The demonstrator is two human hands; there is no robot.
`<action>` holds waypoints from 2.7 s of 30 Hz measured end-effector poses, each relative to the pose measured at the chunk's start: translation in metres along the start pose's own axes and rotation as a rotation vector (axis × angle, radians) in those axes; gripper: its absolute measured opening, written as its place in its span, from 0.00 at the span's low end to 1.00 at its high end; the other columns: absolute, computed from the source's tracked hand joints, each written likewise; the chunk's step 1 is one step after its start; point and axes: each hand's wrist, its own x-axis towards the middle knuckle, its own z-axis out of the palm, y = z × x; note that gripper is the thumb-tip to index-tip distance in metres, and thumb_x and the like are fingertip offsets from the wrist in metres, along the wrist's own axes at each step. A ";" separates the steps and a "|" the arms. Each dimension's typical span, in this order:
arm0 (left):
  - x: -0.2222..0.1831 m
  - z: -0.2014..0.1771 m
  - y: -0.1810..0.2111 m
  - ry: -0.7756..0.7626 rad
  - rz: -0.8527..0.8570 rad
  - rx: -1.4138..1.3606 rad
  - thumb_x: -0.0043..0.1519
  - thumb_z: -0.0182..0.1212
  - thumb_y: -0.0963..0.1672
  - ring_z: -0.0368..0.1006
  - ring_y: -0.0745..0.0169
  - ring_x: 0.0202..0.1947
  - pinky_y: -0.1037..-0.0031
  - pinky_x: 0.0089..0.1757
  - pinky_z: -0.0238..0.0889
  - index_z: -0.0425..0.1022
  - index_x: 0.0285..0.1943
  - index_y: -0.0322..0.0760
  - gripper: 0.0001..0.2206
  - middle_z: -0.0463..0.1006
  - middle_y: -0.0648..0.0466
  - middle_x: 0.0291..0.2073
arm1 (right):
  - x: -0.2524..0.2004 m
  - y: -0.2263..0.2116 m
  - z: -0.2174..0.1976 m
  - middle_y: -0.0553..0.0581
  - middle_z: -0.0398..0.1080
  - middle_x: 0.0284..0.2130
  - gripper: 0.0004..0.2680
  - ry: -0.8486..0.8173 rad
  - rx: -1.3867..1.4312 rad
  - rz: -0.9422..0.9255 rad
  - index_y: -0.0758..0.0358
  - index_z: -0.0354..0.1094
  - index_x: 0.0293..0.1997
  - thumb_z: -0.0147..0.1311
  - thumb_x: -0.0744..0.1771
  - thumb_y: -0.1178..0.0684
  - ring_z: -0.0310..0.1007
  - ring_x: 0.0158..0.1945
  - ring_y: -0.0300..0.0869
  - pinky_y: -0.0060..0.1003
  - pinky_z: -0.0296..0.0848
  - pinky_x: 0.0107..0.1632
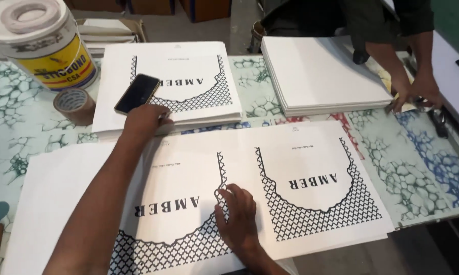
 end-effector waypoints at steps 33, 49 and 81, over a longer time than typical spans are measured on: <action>-0.167 -0.173 0.134 0.651 0.283 0.012 0.62 0.51 0.31 0.78 0.37 0.57 0.60 0.52 0.73 0.65 0.71 0.32 0.26 0.73 0.36 0.65 | -0.012 0.031 0.031 0.57 0.66 0.56 0.15 0.012 -0.052 0.045 0.56 0.71 0.54 0.61 0.62 0.53 0.61 0.61 0.56 0.53 0.61 0.60; -0.390 -0.011 0.130 -0.117 0.035 -0.122 0.53 0.64 0.44 0.57 0.38 0.68 0.43 0.62 0.47 0.68 0.67 0.40 0.29 0.63 0.43 0.68 | 0.009 0.021 -0.047 0.62 0.70 0.59 0.16 -0.125 0.721 0.606 0.63 0.63 0.65 0.51 0.69 0.53 0.72 0.59 0.45 0.38 0.74 0.58; -0.208 0.017 0.177 0.019 0.180 -0.201 0.55 0.68 0.47 0.63 0.35 0.64 0.52 0.58 0.57 0.74 0.62 0.31 0.25 0.70 0.37 0.63 | -0.055 -0.015 -0.050 0.57 0.72 0.48 0.11 -0.047 -0.017 -0.183 0.59 0.73 0.43 0.61 0.59 0.60 0.68 0.54 0.54 0.50 0.65 0.55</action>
